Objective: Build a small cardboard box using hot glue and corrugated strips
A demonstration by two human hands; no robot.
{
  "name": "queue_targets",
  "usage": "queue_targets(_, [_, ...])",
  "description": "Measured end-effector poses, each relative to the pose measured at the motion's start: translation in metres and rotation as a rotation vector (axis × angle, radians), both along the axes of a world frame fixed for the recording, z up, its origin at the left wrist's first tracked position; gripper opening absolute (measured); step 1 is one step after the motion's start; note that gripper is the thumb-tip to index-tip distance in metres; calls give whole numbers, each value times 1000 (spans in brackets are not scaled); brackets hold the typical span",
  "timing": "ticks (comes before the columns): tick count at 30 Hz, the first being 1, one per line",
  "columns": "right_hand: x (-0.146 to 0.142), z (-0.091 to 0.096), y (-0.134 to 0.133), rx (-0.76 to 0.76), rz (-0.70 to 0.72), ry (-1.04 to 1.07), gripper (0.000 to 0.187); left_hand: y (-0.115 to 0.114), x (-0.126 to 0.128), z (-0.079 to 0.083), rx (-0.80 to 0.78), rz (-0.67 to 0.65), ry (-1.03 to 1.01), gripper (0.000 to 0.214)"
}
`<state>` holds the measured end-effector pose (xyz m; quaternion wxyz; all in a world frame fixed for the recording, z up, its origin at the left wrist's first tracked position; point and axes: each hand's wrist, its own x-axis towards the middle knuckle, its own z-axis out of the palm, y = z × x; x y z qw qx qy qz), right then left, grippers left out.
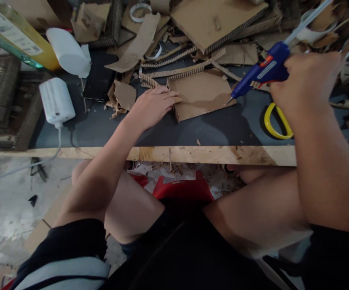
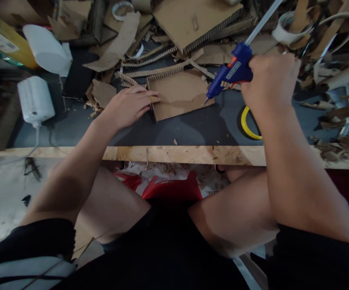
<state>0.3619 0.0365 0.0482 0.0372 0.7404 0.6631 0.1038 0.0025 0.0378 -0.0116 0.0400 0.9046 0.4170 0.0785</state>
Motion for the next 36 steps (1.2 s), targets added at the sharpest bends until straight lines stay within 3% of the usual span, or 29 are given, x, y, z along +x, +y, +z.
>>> queue_targets(9, [-9, 7, -8, 28, -26, 33, 34, 1, -2, 3, -31, -15, 14, 48])
queue_targets(19, [6, 1, -1, 55, -55, 12, 32, -1, 3, 10, -46, -3, 75, 51])
queue_targets(26, [4, 7, -2, 52, -100, -8, 35, -2, 2, 5, -3, 10, 30, 48])
queue_targets(31, [14, 7, -3, 134, -158, 52, 42, 5, -16, 8, -77, -54, 27, 50])
queue_targets(36, [19, 6, -3, 122, -217, 144, 41, 9, -46, 18, -191, -89, -48, 50])
